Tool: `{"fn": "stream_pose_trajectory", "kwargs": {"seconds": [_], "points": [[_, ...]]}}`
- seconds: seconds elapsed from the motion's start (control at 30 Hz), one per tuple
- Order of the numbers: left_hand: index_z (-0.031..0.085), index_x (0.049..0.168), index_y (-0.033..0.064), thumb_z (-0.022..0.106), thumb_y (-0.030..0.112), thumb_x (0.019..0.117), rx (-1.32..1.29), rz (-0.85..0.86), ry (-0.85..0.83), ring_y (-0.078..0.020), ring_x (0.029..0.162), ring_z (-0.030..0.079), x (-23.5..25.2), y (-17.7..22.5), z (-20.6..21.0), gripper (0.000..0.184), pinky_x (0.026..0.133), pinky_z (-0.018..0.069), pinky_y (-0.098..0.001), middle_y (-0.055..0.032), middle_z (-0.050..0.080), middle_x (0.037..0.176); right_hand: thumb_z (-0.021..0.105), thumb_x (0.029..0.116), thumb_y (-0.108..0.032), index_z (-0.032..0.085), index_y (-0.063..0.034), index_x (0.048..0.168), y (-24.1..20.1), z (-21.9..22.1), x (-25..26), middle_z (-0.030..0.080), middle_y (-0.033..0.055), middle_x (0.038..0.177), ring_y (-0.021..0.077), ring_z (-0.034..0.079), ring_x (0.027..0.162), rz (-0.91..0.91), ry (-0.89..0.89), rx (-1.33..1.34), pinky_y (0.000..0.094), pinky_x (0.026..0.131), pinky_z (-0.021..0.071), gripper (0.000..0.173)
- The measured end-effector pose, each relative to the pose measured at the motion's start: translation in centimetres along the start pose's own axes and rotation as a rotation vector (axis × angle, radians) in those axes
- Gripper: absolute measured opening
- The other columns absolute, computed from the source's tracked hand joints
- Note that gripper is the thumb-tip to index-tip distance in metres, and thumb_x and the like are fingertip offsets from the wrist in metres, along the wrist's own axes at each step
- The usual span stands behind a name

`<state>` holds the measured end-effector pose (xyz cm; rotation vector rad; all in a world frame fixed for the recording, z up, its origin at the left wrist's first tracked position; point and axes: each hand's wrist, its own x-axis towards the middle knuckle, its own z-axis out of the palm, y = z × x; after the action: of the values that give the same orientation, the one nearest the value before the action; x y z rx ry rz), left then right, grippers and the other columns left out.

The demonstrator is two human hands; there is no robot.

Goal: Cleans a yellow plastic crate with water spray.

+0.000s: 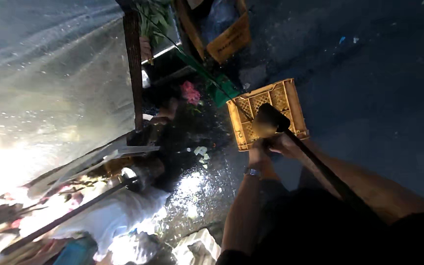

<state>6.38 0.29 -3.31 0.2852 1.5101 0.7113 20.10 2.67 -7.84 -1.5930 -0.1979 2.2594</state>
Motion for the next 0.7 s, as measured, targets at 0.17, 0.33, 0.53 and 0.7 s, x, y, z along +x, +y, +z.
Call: {"fn": "stream_pose_trajectory", "kwargs": {"seconds": [0.17,0.33,0.53,0.7], "points": [[0.064,0.118,-0.0049,0.034,0.021,0.1133,0.097,-0.084,-0.054,-0.0162,0.085,0.065,-0.6,-2.0,-4.2,0.040,0.077,0.0555,-0.0318,-0.0121,0.070,0.099,0.046,0.1091,-0.022,0.052,-0.0035,0.140,3.7,-0.1,-2.1,0.066,0.0127,0.125,0.0194,0.068,0.105,0.005,0.339,0.225,0.0334,0.088,0.0569,0.037],[0.063,0.124,-0.0042,0.040,0.016,0.1111,0.108,-0.049,0.029,-0.0179,0.093,0.066,0.4,-3.3,-6.3,0.033,0.081,0.0561,-0.0337,-0.0144,0.070,0.109,0.043,0.1108,-0.029,0.047,-0.0095,0.146,8.3,-2.6,-0.3,0.061,0.0089,0.133,0.0171,0.063,0.110,0.085,0.337,0.001,0.0342,0.090,0.0529,0.041],[0.061,0.124,-0.0025,0.033,0.019,0.1124,0.065,-0.085,0.052,-0.0234,0.096,0.067,1.7,-2.9,-6.6,0.037,0.083,0.0563,-0.0397,-0.0163,0.069,0.111,0.049,0.1074,-0.016,0.055,-0.0016,0.135,7.1,0.8,-0.5,0.061,0.0129,0.116,0.0157,0.060,0.092,0.045,0.354,0.062,0.0312,0.080,0.0518,0.031],[0.061,0.125,-0.0009,0.040,0.013,0.1092,0.037,-0.092,0.037,-0.0240,0.097,0.067,3.6,-3.3,-5.6,0.030,0.082,0.0571,-0.0401,-0.0154,0.069,0.112,0.045,0.1105,-0.023,0.057,-0.0020,0.135,8.6,-0.1,3.7,0.062,0.0140,0.120,0.0161,0.061,0.099,0.006,0.294,-0.236,0.0329,0.087,0.0527,0.035]]}}
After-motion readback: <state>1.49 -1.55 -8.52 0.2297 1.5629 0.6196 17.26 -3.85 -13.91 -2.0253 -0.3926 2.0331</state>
